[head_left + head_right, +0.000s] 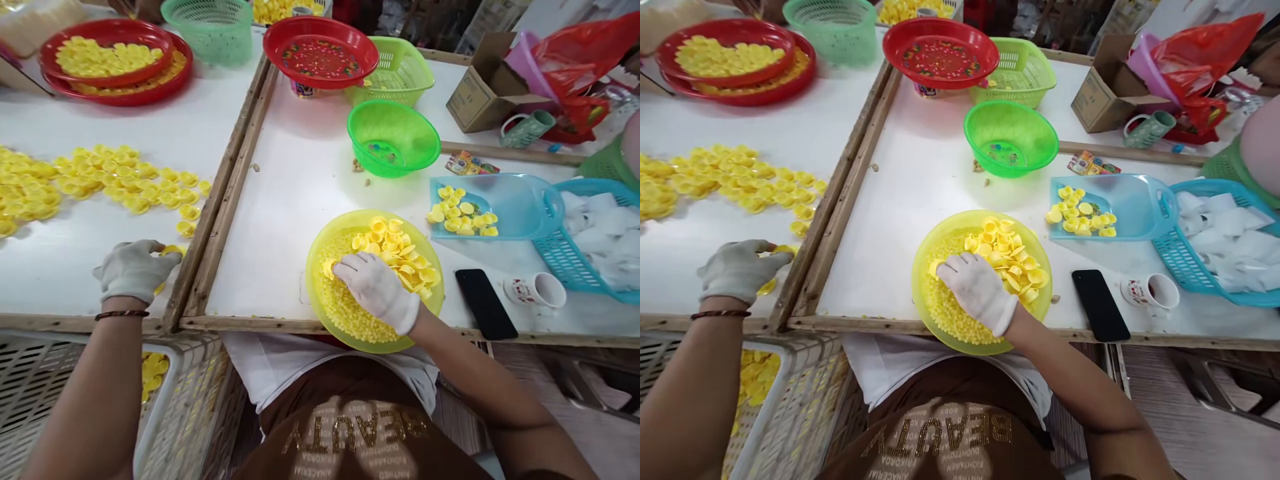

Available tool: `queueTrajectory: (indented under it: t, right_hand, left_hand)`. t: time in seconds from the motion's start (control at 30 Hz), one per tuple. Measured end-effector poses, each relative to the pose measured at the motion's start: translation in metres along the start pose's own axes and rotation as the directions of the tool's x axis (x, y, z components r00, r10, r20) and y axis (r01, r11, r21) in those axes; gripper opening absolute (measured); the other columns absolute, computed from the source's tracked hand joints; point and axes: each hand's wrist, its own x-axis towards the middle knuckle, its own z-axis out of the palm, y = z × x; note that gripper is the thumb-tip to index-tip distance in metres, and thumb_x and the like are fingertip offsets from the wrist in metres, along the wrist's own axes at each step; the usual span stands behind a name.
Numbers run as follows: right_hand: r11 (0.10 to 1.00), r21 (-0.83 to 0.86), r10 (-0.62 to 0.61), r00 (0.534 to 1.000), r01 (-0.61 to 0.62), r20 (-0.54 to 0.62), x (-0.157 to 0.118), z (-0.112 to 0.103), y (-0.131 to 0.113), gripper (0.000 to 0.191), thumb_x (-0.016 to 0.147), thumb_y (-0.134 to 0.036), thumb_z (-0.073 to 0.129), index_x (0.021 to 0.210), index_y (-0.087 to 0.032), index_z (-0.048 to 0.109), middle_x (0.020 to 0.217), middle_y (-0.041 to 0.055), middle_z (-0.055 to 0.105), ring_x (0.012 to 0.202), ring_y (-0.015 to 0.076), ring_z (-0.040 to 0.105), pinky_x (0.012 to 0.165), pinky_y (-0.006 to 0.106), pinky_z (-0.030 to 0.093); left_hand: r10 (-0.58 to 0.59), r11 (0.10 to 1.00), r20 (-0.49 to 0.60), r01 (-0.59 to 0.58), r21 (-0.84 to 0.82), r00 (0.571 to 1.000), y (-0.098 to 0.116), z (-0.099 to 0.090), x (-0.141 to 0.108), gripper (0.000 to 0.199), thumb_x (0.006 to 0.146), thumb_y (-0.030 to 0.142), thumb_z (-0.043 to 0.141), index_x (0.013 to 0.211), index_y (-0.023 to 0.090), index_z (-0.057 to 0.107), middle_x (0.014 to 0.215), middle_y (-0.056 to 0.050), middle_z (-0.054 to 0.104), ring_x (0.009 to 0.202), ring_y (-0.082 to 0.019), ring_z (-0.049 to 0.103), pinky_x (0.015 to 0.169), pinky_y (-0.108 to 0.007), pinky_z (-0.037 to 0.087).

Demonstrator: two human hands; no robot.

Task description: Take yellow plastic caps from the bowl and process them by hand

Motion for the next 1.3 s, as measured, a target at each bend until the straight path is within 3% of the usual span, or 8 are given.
queueTrajectory:
  t: [0.17, 0.3, 0.43, 0.53, 0.67, 0.77, 1.17, 1.3]
  right_hand:
    - [0.982, 0.148, 0.105, 0.992, -0.114, 0.067, -0.029, 0.011, -0.009, 0.020, 0.102, -0.032, 0.049, 0.102, -0.016, 0.060, 0.100, 0.0098, 0.064, 0.089, 0.0236, 0.056, 0.078, 0.037, 0.043]
    - [0.983, 0.180, 0.005, 0.994, -0.023, 0.105, -0.043, 0.021, -0.011, 0.030, 0.103, -0.038, 0.046, 0.093, -0.015, 0.062, 0.093, 0.0094, 0.065, 0.084, 0.0232, 0.055, 0.078, 0.038, 0.042]
    - [0.875, 0.468, 0.100, 0.992, -0.123, 0.074, -0.036, 0.028, -0.004, 0.038, 0.104, -0.040, 0.044, 0.073, -0.020, 0.052, 0.072, 0.0014, 0.056, 0.067, 0.0161, 0.047, 0.066, 0.033, 0.037]
    - [0.476, 0.840, 0.349, 0.933, -0.259, 0.090, -0.024, 0.022, 0.003, 0.044, 0.101, -0.048, 0.048, 0.068, -0.021, 0.043, 0.062, -0.0041, 0.043, 0.056, 0.0113, 0.039, 0.055, 0.028, 0.031]
    - [-0.212, 0.971, 0.541, 0.815, -0.107, 0.207, -0.004, 0.004, 0.005, 0.048, 0.094, -0.062, 0.055, 0.069, -0.022, 0.043, 0.057, -0.0074, 0.034, 0.047, 0.0081, 0.026, 0.045, 0.025, 0.021]
    - [-0.403, 0.913, 0.592, 0.779, 0.064, 0.207, 0.011, -0.008, 0.002, 0.053, 0.087, -0.069, 0.060, 0.070, -0.022, 0.043, 0.057, -0.0081, 0.033, 0.045, 0.0067, 0.026, 0.044, 0.023, 0.021]
    - [-0.390, 0.895, 0.697, 0.705, 0.218, 0.132, 0.017, -0.009, 0.001, 0.054, 0.087, -0.073, 0.057, 0.073, -0.023, 0.040, 0.061, -0.0075, 0.034, 0.047, 0.0072, 0.033, 0.046, 0.024, 0.029]
    - [-0.191, 0.981, 0.656, 0.748, 0.035, 0.101, -0.009, -0.006, 0.009, 0.044, 0.096, -0.060, 0.052, 0.075, -0.023, 0.041, 0.063, -0.0066, 0.035, 0.049, 0.0082, 0.029, 0.047, 0.025, 0.026]
  left_hand:
    - [-0.193, 0.927, -0.178, 0.239, 0.290, 0.965, 0.016, 0.004, -0.011, 0.038, 0.065, 0.055, 0.074, 0.068, 0.017, 0.067, 0.061, -0.006, 0.054, 0.097, -0.037, 0.064, 0.083, -0.061, 0.043]
    - [-0.132, 0.973, -0.126, 0.153, 0.174, 0.983, 0.113, 0.011, -0.012, 0.035, 0.084, 0.046, 0.067, 0.104, 0.017, 0.071, 0.100, -0.007, 0.069, 0.102, -0.029, 0.065, 0.091, -0.050, 0.053]
    - [0.230, 0.965, 0.133, -0.208, -0.158, 0.964, 0.223, 0.040, -0.019, 0.029, 0.093, 0.040, 0.063, 0.112, 0.019, 0.067, 0.113, -0.008, 0.068, 0.104, -0.023, 0.065, 0.094, -0.040, 0.053]
    - [0.364, 0.931, 0.257, -0.339, -0.137, 0.895, 0.272, 0.066, -0.025, 0.039, 0.085, 0.041, 0.072, 0.116, 0.019, 0.065, 0.118, -0.012, 0.066, 0.103, -0.029, 0.063, 0.091, -0.047, 0.051]
    - [0.346, 0.936, 0.314, -0.348, -0.053, 0.884, 0.296, 0.086, -0.028, 0.023, 0.084, 0.029, 0.070, 0.104, 0.018, 0.065, 0.112, -0.011, 0.068, 0.098, -0.030, 0.063, 0.086, -0.047, 0.047]
    - [0.340, 0.938, 0.339, -0.291, -0.189, 0.877, 0.304, 0.092, -0.032, 0.020, 0.085, 0.029, 0.069, 0.101, 0.018, 0.064, 0.104, -0.008, 0.068, 0.093, -0.027, 0.064, 0.085, -0.042, 0.048]
    - [0.349, 0.923, 0.375, -0.246, -0.296, 0.859, 0.314, 0.096, -0.037, 0.022, 0.085, 0.030, 0.070, 0.102, 0.018, 0.066, 0.101, -0.008, 0.068, 0.091, -0.027, 0.064, 0.084, -0.043, 0.050]
    - [0.377, 0.914, 0.292, -0.302, -0.271, 0.879, 0.304, 0.092, -0.038, 0.028, 0.087, 0.027, 0.068, 0.114, 0.018, 0.061, 0.111, -0.009, 0.068, 0.100, -0.028, 0.065, 0.089, -0.044, 0.050]
